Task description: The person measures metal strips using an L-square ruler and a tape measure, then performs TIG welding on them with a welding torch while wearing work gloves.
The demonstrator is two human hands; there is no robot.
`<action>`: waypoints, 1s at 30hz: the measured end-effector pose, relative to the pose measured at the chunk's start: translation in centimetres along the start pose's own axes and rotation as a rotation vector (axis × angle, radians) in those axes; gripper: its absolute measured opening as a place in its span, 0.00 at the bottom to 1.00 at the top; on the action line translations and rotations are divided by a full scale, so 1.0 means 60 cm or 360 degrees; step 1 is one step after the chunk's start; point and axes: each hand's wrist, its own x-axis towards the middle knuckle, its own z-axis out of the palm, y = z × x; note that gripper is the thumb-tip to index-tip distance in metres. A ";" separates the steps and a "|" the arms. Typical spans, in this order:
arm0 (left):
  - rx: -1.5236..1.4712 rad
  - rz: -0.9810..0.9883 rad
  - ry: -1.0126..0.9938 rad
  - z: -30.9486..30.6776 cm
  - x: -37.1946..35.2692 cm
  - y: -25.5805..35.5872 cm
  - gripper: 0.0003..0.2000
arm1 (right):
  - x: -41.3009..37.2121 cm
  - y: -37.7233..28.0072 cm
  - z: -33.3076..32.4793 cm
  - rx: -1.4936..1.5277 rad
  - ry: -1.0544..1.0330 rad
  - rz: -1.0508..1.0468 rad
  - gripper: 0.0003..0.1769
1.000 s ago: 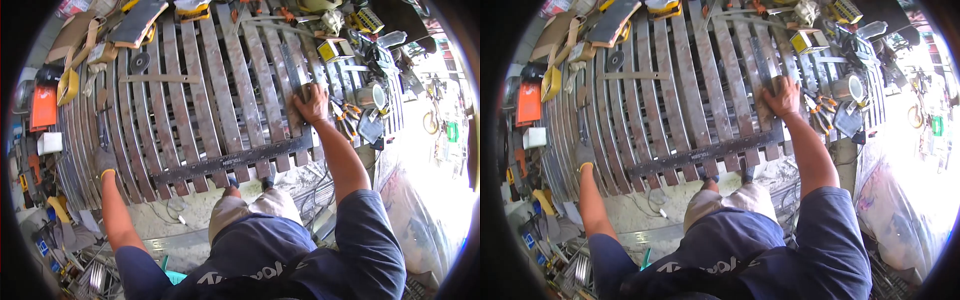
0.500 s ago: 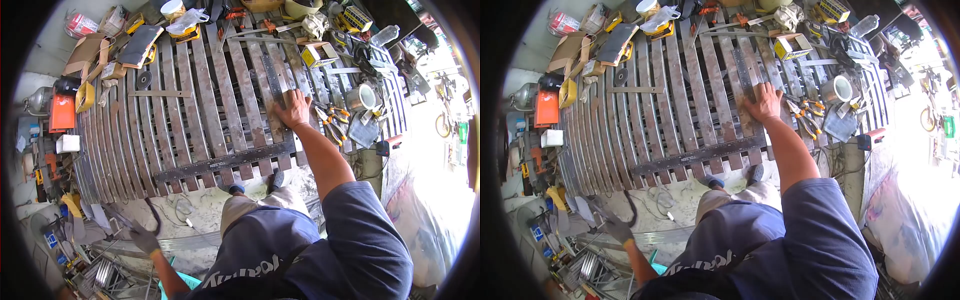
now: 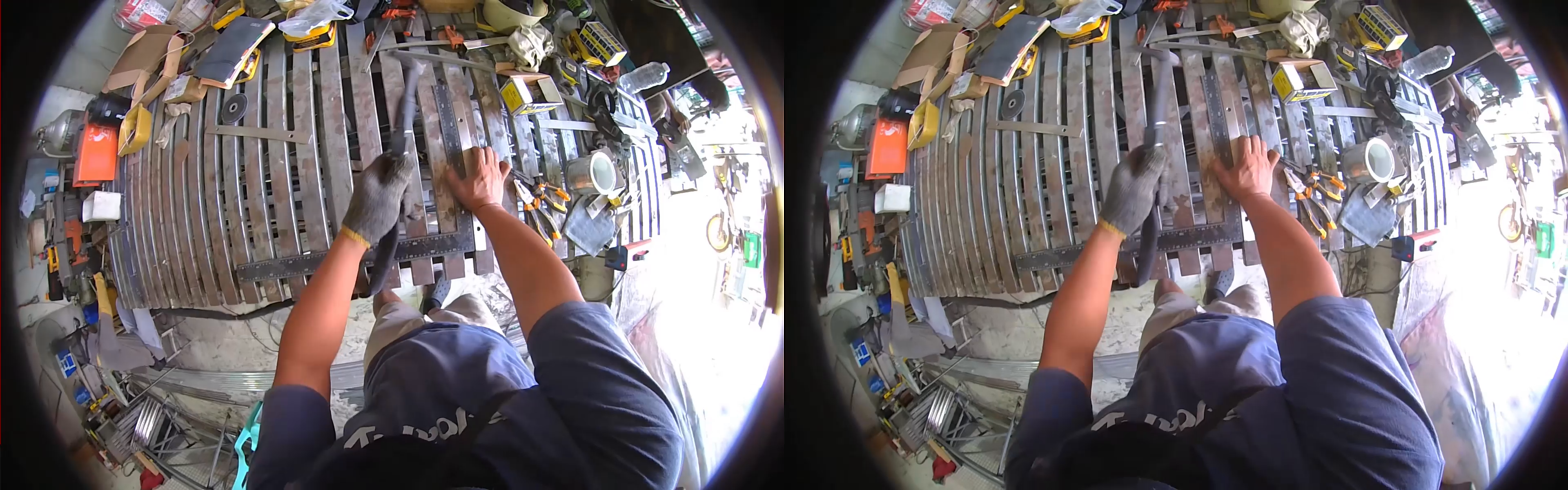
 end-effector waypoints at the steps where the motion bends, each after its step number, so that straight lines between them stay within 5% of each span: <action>1: -0.0025 -0.0099 0.0013 -0.007 0.035 -0.041 0.21 | 0.001 0.001 0.002 0.0004 -0.0007 -0.0012 0.36; 7: -0.0363 -0.0412 -0.0089 -0.005 0.099 -0.153 0.22 | 0.004 -0.004 -0.005 -0.0013 -0.0068 0.0061 0.38; 11: -0.0236 -0.0088 -0.0301 0.030 0.091 -0.153 0.14 | 0.004 -0.007 -0.005 0.0028 -0.0077 0.0109 0.39; 18: 0.0773 0.0517 -0.0577 0.062 0.140 -0.136 0.19 | -0.008 0.026 0.027 -0.0110 -0.0145 0.0046 0.31; 25: 0.1085 0.0790 -0.0226 0.086 0.130 -0.159 0.16 | -0.015 0.037 0.054 -0.0009 0.0105 0.0121 0.25; 28: 0.0572 0.0127 -0.0122 0.103 0.083 -0.138 0.17 | -0.010 0.028 0.035 0.0050 0.0007 0.0161 0.26; 30: 0.0400 0.0117 -0.0024 0.104 0.054 -0.133 0.15 | -0.004 0.009 0.021 0.0091 0.0047 0.0173 0.26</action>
